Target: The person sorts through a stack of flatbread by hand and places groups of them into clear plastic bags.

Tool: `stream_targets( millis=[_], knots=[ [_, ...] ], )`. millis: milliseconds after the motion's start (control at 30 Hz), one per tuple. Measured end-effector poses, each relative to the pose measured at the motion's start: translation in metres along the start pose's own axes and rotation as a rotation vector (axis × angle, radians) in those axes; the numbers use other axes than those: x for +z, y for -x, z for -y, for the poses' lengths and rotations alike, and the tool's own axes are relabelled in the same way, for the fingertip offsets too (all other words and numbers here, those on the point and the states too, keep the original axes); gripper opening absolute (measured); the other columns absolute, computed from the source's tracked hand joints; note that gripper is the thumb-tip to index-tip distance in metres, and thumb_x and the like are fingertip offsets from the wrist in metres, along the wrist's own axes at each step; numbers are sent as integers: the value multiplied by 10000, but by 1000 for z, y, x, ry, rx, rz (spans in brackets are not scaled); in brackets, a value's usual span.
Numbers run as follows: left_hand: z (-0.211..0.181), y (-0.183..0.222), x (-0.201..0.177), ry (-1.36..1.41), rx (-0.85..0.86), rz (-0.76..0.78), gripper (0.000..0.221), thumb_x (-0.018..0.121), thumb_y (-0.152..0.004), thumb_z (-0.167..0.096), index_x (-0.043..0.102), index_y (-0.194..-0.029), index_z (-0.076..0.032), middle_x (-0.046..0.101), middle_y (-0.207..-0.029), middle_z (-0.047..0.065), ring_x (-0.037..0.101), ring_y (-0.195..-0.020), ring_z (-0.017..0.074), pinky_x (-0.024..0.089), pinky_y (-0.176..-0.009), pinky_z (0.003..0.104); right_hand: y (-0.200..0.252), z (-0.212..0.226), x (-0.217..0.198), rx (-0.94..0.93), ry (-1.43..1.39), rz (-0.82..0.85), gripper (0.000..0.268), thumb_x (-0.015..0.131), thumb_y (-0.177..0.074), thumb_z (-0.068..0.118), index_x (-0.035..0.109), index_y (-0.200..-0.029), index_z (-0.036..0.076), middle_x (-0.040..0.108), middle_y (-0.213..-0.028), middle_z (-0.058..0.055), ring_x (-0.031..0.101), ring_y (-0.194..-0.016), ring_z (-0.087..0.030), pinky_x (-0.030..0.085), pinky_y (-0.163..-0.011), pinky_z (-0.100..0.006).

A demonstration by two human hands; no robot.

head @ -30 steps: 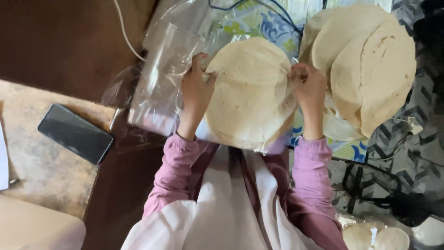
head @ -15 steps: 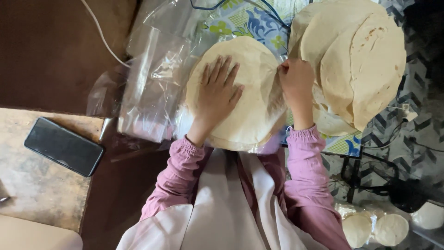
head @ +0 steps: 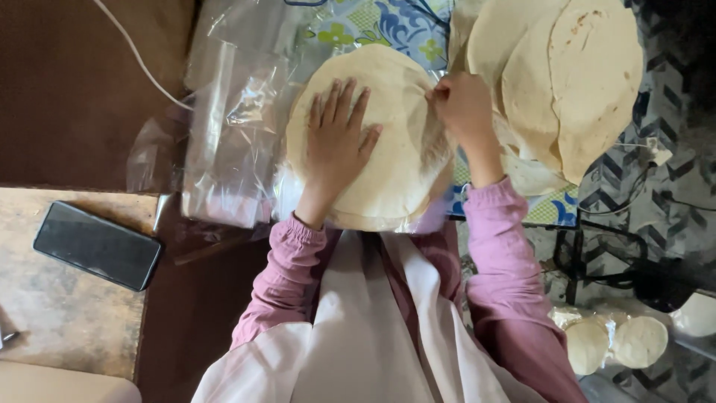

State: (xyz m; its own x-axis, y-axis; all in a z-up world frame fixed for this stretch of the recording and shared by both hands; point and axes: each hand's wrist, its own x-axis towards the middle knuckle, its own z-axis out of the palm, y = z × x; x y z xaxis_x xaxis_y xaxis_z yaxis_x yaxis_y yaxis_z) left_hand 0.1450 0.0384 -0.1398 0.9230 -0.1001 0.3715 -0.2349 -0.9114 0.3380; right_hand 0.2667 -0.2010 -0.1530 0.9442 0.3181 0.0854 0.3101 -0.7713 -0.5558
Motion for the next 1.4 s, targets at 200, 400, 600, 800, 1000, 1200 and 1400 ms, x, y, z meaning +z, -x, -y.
stream_targets(
  millis=[200,400,600,800,1000,1200,1400],
  knots=[
    [3,2,3,-26,6,-25,584,574,-1048,-416,497,-1526,-89,404,-1625,133,319,-1532,323,190,-1255,541,11,2,9,-105,69,-233,168,771,-938,186,786,-883,29,718,-786,-202,696,-698,-354,524,-633,-441],
    [4,2,5,-18,-1,-45,590,584,-1046,-425,495,-1531,-101,406,-1625,125,318,-1532,314,199,-1258,537,2,-66,44,14,-403,-271,126,775,-943,112,781,-970,-11,748,-808,-101,677,-702,-132,527,-644,-282],
    [4,2,2,-6,-3,-47,590,590,-1036,-420,499,-1527,-106,420,-1613,122,324,-1525,312,204,-1250,536,5,-70,44,147,-748,-198,139,733,-997,90,772,-1027,-41,736,-861,4,635,-760,-45,511,-695,-213],
    [3,2,3,-6,8,-53,580,599,-1038,-408,508,-1524,-104,430,-1607,125,332,-1525,309,205,-1254,534,10,-26,16,96,-404,-178,225,835,-894,121,769,-1033,-43,747,-840,-92,667,-724,-102,526,-656,-258],
    [2,2,1,-1,7,-55,583,602,-1035,-403,512,-1521,-94,431,-1606,130,333,-1524,312,202,-1256,533,17,-15,19,13,-252,-250,170,766,-918,60,760,-1051,-45,745,-837,-184,701,-713,-167,530,-665,-304],
    [3,2,3,5,5,-57,584,597,-1035,-407,513,-1519,-93,427,-1610,133,333,-1525,315,198,-1258,531,19,-23,29,41,-328,-423,125,689,-974,24,752,-1059,-42,707,-766,-133,623,-680,-129,492,-645,-286],
    [3,1,2,6,-12,-49,583,583,-1038,-421,517,-1517,-95,420,-1616,131,322,-1530,313,190,-1258,534,15,-25,30,-43,-250,-436,260,563,-918,-90,681,-1130,4,707,-852,-180,673,-770,-279,502,-690,-406]
  ],
)
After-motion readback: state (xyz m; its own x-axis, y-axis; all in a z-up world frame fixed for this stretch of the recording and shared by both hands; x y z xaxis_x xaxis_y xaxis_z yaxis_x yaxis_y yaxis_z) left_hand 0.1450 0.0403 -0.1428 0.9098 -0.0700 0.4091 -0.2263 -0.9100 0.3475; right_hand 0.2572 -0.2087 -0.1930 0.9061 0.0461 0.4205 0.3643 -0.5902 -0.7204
